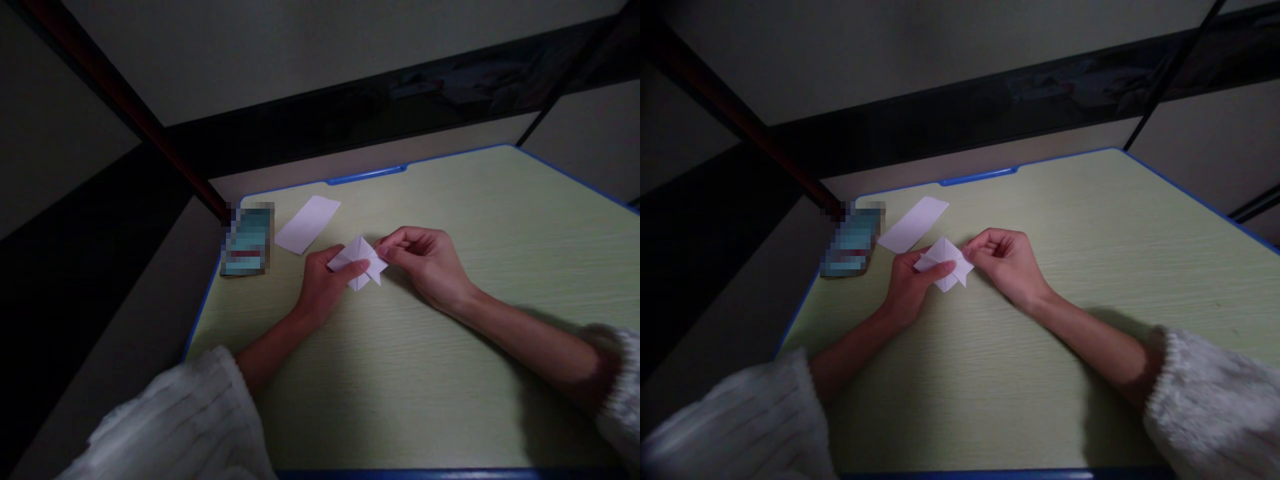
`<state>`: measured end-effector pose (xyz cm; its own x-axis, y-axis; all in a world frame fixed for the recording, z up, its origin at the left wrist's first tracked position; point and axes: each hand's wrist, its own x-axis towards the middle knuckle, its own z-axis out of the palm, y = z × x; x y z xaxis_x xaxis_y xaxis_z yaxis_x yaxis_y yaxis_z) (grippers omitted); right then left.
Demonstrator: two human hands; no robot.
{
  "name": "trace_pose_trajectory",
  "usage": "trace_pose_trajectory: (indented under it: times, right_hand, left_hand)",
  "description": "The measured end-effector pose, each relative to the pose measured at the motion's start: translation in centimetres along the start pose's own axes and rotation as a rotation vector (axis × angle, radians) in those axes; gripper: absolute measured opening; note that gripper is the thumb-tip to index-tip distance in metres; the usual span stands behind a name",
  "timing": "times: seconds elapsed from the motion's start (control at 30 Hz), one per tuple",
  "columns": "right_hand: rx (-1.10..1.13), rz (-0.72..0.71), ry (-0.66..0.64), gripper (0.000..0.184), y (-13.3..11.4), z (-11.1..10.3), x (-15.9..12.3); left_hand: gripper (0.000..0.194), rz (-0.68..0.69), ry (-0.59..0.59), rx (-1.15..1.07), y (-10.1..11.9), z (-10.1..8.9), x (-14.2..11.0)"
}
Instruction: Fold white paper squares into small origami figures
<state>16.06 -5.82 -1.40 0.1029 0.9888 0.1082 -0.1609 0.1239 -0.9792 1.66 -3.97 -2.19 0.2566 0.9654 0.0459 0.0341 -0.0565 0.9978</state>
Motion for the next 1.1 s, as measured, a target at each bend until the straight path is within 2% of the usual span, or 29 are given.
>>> trace_pose_trajectory:
  times: [0.37, 0.53, 1.1]
  right_hand:
    - [-0.136, -0.02, 0.029, 0.012, -0.59, 0.07, -0.07]
    - [-0.158, -0.013, 0.028, 0.012, -0.73, 0.26, -0.06]
    - [-0.184, -0.032, -0.007, 0.013, -0.85, 0.26, -0.16]
  left_hand:
    - [0.018, -0.036, 0.028, -0.003, 0.08, 0.14, 0.07]
    - [0.02, -0.053, 0.005, 0.03, 0.59, 0.22, -0.05]
    - [0.019, -0.01, -0.018, 0.075, 0.95, 0.27, -0.15]
